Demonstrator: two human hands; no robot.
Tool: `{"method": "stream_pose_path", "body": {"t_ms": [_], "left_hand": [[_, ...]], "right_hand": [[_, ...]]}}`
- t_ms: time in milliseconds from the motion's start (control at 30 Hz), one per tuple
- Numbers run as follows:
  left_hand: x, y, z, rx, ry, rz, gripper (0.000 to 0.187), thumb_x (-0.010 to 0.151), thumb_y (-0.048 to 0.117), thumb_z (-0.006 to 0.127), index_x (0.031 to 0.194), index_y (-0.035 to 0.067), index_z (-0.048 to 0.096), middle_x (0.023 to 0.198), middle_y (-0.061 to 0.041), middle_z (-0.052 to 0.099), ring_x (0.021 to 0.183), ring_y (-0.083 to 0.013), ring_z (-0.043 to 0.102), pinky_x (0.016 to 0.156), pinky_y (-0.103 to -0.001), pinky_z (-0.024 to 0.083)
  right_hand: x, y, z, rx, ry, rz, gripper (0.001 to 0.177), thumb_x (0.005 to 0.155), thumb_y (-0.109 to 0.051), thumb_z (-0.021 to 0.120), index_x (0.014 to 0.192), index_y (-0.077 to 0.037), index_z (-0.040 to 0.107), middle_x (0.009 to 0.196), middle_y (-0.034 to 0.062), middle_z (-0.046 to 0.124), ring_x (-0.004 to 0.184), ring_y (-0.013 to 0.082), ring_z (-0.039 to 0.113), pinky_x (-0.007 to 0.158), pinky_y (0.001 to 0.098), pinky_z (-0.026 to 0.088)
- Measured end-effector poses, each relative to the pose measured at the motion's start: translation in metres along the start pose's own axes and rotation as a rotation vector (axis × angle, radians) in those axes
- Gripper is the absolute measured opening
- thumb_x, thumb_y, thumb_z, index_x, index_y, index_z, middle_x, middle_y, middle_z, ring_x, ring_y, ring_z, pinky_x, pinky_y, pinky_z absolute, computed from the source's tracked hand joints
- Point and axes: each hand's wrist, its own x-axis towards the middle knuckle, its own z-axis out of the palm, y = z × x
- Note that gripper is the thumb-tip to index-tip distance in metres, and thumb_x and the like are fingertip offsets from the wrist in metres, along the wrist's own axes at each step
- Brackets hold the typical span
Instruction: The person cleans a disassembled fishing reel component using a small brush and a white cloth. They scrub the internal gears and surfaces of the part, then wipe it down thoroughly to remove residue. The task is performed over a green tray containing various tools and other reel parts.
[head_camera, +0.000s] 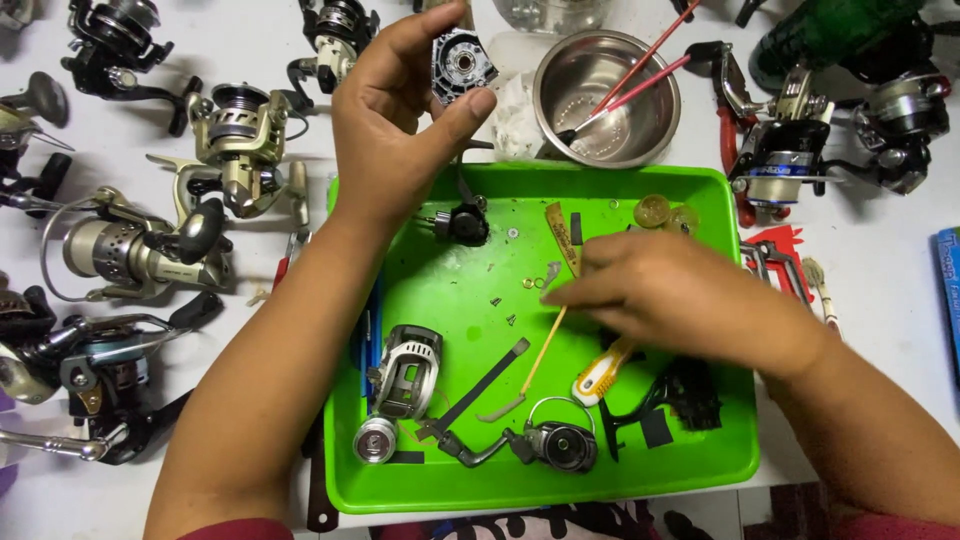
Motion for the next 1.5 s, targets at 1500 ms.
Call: {"method": "stream_pose_path", "body": {"t_ms": [1500], "left_hand": [[0.001, 0.006, 0.003, 0.107, -0.104, -0.026, 0.044, 0.097, 0.019, 0.082, 0.137, 0.017, 0.064, 0.143, -0.006, 0.060, 0.129, -0.0139, 0.061, 0.101, -0.025, 0.055]], "right_hand": [[0.111, 0.053, -0.081, -0.706, 0.411, 0.072, 0.014, 0.092, -0.031, 0.066, 0.093, -0.025, 0.078, 0.078, -0.0067, 0.073, 0.076, 0.0309, 0.072, 0.053, 0.0487, 0.048]]}}
